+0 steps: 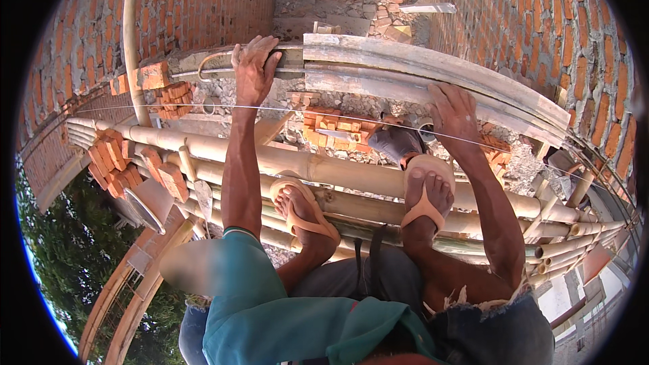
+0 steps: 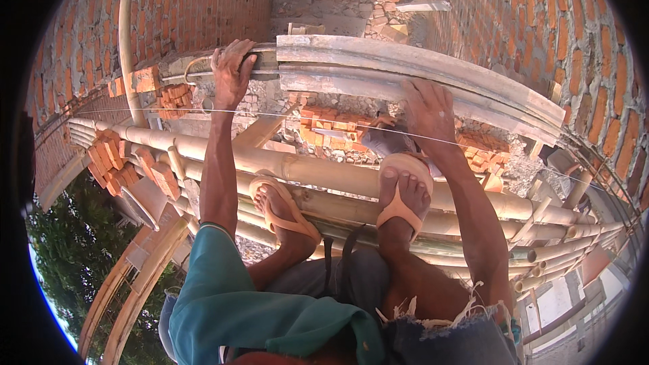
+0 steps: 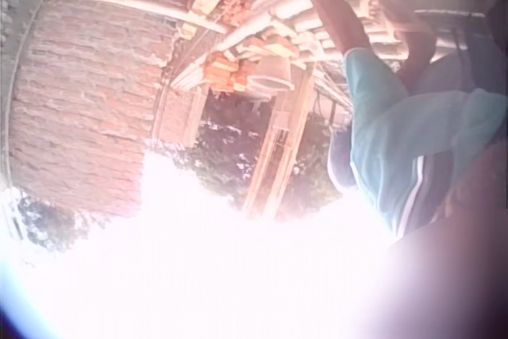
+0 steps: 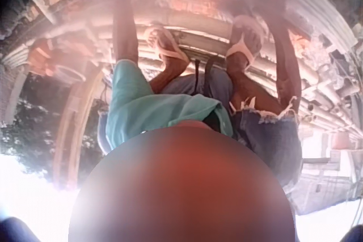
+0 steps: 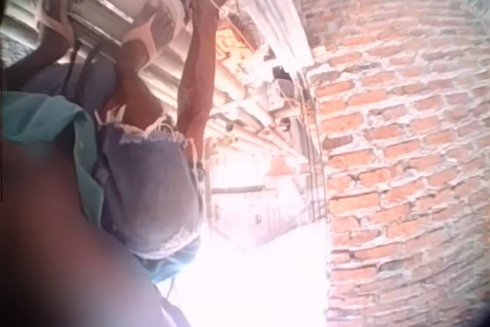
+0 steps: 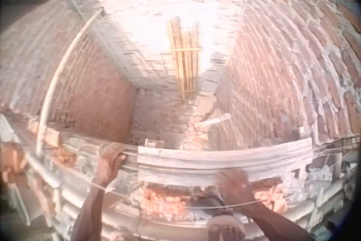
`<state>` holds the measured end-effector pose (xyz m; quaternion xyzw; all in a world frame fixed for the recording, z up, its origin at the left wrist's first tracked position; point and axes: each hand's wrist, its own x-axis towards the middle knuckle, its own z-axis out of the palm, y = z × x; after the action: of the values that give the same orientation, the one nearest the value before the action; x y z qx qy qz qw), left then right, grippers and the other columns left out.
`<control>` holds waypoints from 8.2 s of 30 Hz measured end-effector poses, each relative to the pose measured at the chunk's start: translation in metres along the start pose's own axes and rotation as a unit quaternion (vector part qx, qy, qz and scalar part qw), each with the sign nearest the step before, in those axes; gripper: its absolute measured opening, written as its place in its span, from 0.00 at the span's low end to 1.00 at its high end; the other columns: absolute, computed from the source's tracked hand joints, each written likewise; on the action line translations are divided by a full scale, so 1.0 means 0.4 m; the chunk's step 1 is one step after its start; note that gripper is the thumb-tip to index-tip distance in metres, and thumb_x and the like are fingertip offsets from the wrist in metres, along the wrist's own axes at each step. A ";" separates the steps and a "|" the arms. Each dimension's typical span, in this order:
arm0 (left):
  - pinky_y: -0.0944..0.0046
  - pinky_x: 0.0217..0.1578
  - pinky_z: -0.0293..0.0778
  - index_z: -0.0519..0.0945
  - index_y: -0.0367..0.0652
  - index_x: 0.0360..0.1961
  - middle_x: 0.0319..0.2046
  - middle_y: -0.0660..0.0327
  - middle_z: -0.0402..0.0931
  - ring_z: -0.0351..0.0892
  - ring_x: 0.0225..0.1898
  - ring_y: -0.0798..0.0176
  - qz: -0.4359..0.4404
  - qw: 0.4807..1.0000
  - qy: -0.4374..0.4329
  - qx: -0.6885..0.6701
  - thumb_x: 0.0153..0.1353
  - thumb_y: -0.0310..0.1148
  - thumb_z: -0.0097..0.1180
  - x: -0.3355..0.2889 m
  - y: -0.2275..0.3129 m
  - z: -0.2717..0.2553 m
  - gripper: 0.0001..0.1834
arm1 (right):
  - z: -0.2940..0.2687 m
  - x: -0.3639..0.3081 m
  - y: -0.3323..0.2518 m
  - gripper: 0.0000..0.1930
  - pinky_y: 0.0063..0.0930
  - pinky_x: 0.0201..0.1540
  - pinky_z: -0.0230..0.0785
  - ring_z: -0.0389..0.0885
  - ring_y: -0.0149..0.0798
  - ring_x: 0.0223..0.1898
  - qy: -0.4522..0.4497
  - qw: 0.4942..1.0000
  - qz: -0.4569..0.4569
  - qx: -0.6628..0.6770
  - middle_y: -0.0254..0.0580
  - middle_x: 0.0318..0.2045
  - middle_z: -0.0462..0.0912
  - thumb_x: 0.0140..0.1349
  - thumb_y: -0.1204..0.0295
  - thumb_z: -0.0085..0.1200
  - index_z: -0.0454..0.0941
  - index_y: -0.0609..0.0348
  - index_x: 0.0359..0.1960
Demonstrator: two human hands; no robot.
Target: The person secures bamboo poles on a bamboo scaffolding structure using a hammer and nails, then mixes cement in a bucket and applies it to the joints. The person works while standing on the bamboo platform.
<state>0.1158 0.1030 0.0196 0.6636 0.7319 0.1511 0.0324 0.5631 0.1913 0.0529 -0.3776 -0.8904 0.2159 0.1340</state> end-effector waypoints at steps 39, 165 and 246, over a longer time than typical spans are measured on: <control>0.46 0.56 0.65 0.85 0.51 0.43 0.43 0.65 0.81 0.79 0.48 0.55 0.073 0.997 0.036 0.007 0.61 0.41 0.70 -0.087 0.046 0.006 0.12 | 0.019 0.005 0.018 0.20 0.49 0.59 0.66 0.77 0.52 0.54 -0.002 0.999 -0.006 -0.039 0.47 0.49 0.81 0.58 0.78 0.59 0.81 0.59 0.54; 0.56 0.43 0.88 0.72 0.22 0.55 0.54 0.44 0.79 0.83 0.52 0.49 -0.610 0.774 0.079 -0.151 0.59 0.40 0.69 -0.120 -0.516 -0.036 0.34 | 0.002 0.123 0.063 0.07 0.49 0.56 0.66 0.77 0.53 0.49 0.000 0.999 0.035 -0.041 0.46 0.43 0.81 0.68 0.73 0.55 0.81 0.59 0.45; 0.56 0.27 0.78 0.80 0.48 0.54 0.33 0.58 0.81 0.84 0.32 0.56 -0.637 0.737 0.038 -0.222 0.70 0.51 0.58 -0.090 -0.701 -0.022 0.21 | -0.195 -0.512 -0.024 0.15 0.44 0.49 0.69 0.79 0.47 0.44 0.183 0.946 0.261 -0.064 0.38 0.43 0.81 0.61 0.70 0.67 0.82 0.54 0.49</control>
<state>-0.1518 0.0456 -0.0516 0.0102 0.9300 0.2786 0.2396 0.7275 0.0578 0.1100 -0.6377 -0.7328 0.1127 0.2089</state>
